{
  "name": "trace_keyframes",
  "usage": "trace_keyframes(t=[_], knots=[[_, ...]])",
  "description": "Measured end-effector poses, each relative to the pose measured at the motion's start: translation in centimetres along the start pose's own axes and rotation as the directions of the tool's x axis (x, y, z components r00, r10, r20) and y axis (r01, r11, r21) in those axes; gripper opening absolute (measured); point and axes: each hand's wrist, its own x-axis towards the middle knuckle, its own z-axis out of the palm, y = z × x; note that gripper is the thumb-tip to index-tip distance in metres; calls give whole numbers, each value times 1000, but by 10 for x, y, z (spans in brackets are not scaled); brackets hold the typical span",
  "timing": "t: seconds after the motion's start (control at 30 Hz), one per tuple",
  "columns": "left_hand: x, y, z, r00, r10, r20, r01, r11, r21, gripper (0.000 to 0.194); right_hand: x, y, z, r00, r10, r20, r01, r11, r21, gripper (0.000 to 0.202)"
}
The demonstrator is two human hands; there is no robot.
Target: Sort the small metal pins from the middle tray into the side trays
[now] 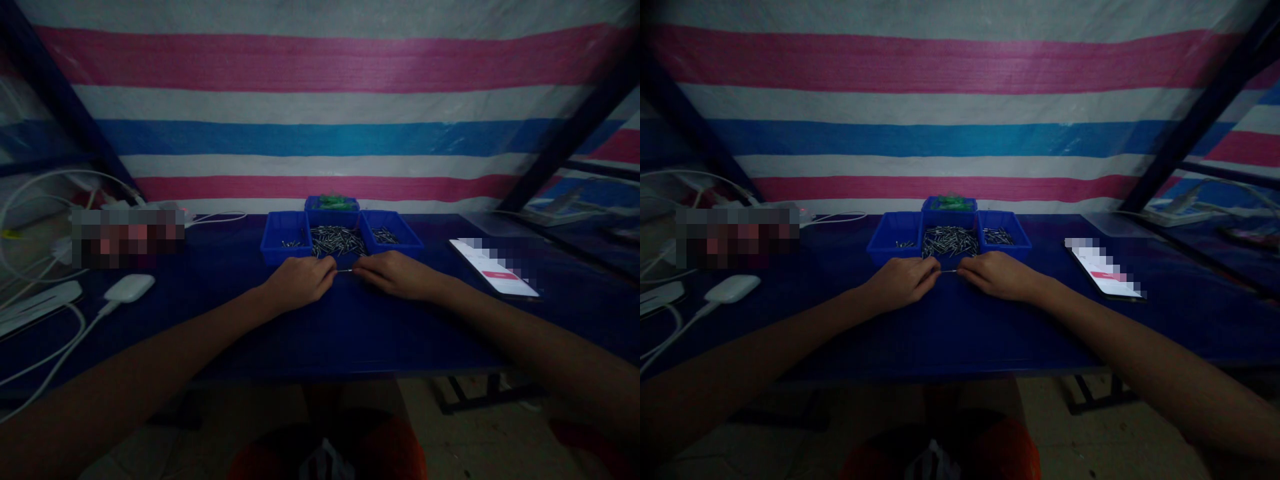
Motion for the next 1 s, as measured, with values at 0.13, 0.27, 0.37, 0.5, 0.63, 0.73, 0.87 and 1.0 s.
trace_keyframes(t=[0.13, 0.27, 0.37, 0.5, 0.63, 0.73, 0.87, 1.0], knots=[[0, 1, -1, 1000, -8, 17, 8, 1000, 26, 27, 0, -2, -1, 1000, 12, 7, -12, 1000, 15, 28], [0, 0, 1, 1000, 2, 19, -3, 999, 55, 27, 1, -1, -1, 1000, 14, 12, -14, 1000, 15, 27], [0, 0, 3, 1000, -5, 21, 3, 997, 80, 28, 1, 0, 0, 1000, 10, 8, -10, 1000, 17, 27], [0, 0, 3, 1000, -6, 21, 5, 997, 82, 27, 0, 1, 1, 1000, 11, 3, -11, 1000, 2, 25], [0, 0, 1, 1000, 3, 15, -3, 1000, 18, 22, -1, 0, 0, 1000, 15, 2, -15, 1000, 9, 21], [0, 0, 0, 1000, 3, 8, -3, 999, -34, 19, -1, 0, -1, 1000, 27, 2, -27, 999, 25, 16], [-1, 0, 0, 1000, 17, 13, -16, 998, -69, 17, -1, 0, 0, 1000, 21, -7, -21, 999, 29, 12], [-1, -1, 2, 1000, 21, 18, -19, 998, -64, 19, -1, 1, 0, 1000, 2, -5, -2, 999, 41, 12]])
